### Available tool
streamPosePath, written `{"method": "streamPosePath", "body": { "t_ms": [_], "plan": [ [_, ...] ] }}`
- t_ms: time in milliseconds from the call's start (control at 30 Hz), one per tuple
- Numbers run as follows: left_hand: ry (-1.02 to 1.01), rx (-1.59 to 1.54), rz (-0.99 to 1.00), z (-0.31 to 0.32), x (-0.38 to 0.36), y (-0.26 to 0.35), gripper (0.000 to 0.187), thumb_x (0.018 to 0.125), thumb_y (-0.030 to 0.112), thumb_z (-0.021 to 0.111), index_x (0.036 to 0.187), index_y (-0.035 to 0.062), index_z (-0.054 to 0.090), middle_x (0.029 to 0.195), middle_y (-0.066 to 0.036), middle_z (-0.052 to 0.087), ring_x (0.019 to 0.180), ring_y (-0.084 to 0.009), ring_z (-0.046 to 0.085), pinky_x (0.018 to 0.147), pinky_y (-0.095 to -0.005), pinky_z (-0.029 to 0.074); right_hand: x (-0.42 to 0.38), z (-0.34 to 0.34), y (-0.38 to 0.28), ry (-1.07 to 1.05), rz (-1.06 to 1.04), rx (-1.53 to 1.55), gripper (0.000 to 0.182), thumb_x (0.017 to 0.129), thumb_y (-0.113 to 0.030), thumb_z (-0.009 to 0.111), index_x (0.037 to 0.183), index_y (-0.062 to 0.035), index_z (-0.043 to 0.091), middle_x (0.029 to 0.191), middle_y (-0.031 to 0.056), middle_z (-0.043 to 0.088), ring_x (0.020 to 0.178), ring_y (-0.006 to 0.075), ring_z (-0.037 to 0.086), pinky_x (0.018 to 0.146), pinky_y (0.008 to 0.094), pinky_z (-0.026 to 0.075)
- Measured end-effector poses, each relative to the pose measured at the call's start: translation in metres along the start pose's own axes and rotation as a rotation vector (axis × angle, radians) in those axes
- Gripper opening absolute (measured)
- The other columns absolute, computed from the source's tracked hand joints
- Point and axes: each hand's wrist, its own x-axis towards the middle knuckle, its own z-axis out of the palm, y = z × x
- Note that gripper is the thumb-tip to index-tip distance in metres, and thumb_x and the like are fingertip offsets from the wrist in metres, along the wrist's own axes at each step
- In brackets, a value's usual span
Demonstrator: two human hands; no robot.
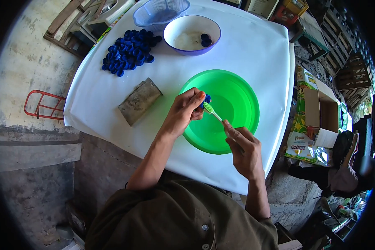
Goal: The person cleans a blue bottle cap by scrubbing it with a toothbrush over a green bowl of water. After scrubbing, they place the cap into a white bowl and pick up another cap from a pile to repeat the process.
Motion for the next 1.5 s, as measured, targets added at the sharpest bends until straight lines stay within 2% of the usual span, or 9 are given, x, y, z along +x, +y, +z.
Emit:
{"method": "streamPosePath", "body": {
  "t_ms": [133, 400, 700, 1000, 1200, 1233, 1333, 1433, 1500],
  "plan": [
    [-0.058, 0.039, -0.011, -0.006, -0.003, -0.002, 0.031, 0.104, 0.034, 0.052, 0.091, 0.0055, 0.053, 0.072, 0.002, 0.045, 0.06, -0.0058, 0.035, 0.055, -0.0232, 0.03, 0.001, -0.005, -0.004, -0.079, 0.1, 0.126, 0.053, 0.088, 0.004, 0.066, 0.135, -0.0186, 0.063, 0.094, 0.014, 0.067, 0.078, 0.0294, 0.067, 0.068, 0.0396, 0.055],
    [-0.102, -0.109, -0.138, -0.006, -0.005, 0.001, 0.032, 0.103, 0.035, 0.054, 0.086, 0.0082, 0.047, 0.069, 0.001, 0.043, 0.06, -0.0072, 0.036, 0.056, -0.0231, 0.03, 0.003, -0.004, 0.011, 0.121, -0.085, -0.262, 0.05, 0.086, 0.003, 0.067, 0.13, -0.0208, 0.067, 0.091, 0.0119, 0.065, 0.066, 0.023, 0.065, 0.062, 0.0368, 0.054],
    [-0.097, 0.068, 0.012, -0.005, -0.009, 0.002, 0.039, 0.104, 0.035, 0.052, 0.12, -0.0002, 0.055, 0.09, -0.002, 0.053, 0.075, -0.0081, 0.047, 0.068, -0.0217, 0.04, -0.004, 0.004, -0.003, -0.02, 0.084, 0.096, 0.049, 0.089, 0.004, 0.065, 0.135, -0.0132, 0.062, 0.089, 0.0154, 0.068, 0.072, 0.0285, 0.068, 0.065, 0.0389, 0.055],
    [-0.116, 0.098, 0.002, -0.005, -0.005, 0.002, 0.035, 0.104, 0.025, 0.054, 0.128, -0.0011, 0.053, 0.098, -0.004, 0.058, 0.083, -0.007, 0.051, 0.076, -0.0204, 0.044, -0.002, 0.003, 0.002, 0.186, -0.031, -0.251, 0.049, 0.088, 0.003, 0.066, 0.131, -0.0193, 0.066, 0.082, 0.0111, 0.064, 0.065, 0.0245, 0.065, 0.06, 0.0376, 0.053],
    [-0.122, -0.01, 0.167, -0.01, -0.004, -0.01, 0.039, 0.101, 0.015, 0.059, 0.135, -0.0011, 0.05, 0.121, -0.013, 0.062, 0.094, -0.0105, 0.053, 0.083, -0.024, 0.045, -0.008, 0.017, -0.001, 0.108, 0.061, 0.089, 0.047, 0.088, 0.003, 0.066, 0.134, -0.0098, 0.063, 0.082, 0.0153, 0.065, 0.066, 0.0255, 0.065, 0.06, 0.0352, 0.052],
    [-0.147, -0.025, 0.193, -0.012, -0.004, -0.013, 0.039, 0.101, 0.015, 0.058, 0.135, -0.0013, 0.049, 0.123, -0.014, 0.061, 0.096, -0.0113, 0.053, 0.084, -0.025, 0.046, -0.007, 0.012, -0.008, 0.028, 0.17, 0.126, 0.046, 0.089, 0.004, 0.066, 0.133, -0.0066, 0.062, 0.083, 0.016, 0.066, 0.067, 0.026, 0.065, 0.061, 0.0349, 0.052],
    [-0.186, -0.056, 0.238, -0.016, -0.004, -0.018, 0.04, 0.101, 0.013, 0.056, 0.137, -0.0018, 0.049, 0.126, -0.016, 0.061, 0.099, -0.0135, 0.055, 0.085, -0.0274, 0.046, -0.007, 0.01, -0.005, 0.018, 0.203, 0.132, 0.046, 0.088, 0.003, 0.066, 0.132, -0.0093, 0.064, 0.083, 0.0149, 0.065, 0.064, 0.0247, 0.063, 0.06, 0.0362, 0.051],
    [-0.179, -0.063, 0.216, -0.014, -0.005, -0.017, 0.04, 0.101, 0.011, 0.057, 0.137, -0.0022, 0.05, 0.126, -0.018, 0.061, 0.099, -0.015, 0.056, 0.086, -0.0284, 0.046, -0.004, 0.012, 0.003, 0.207, -0.004, -0.081, 0.046, 0.088, 0.003, 0.067, 0.131, -0.0123, 0.065, 0.082, 0.0134, 0.065, 0.062, 0.0235, 0.062, 0.058, 0.0368, 0.051],
    [-0.209, -0.058, 0.207, -0.016, -0.004, -0.019, 0.039, 0.1, 0.011, 0.057, 0.136, -0.0022, 0.052, 0.126, -0.019, 0.062, 0.099, -0.0155, 0.057, 0.086, -0.0284, 0.047, -0.005, 0.01, 0.001, 0.223, 0.0, -0.178, 0.046, 0.088, 0.003, 0.067, 0.131, -0.0142, 0.066, 0.082, 0.0128, 0.065, 0.063, 0.0229, 0.062, 0.057, 0.0375, 0.051]
  ]
}}
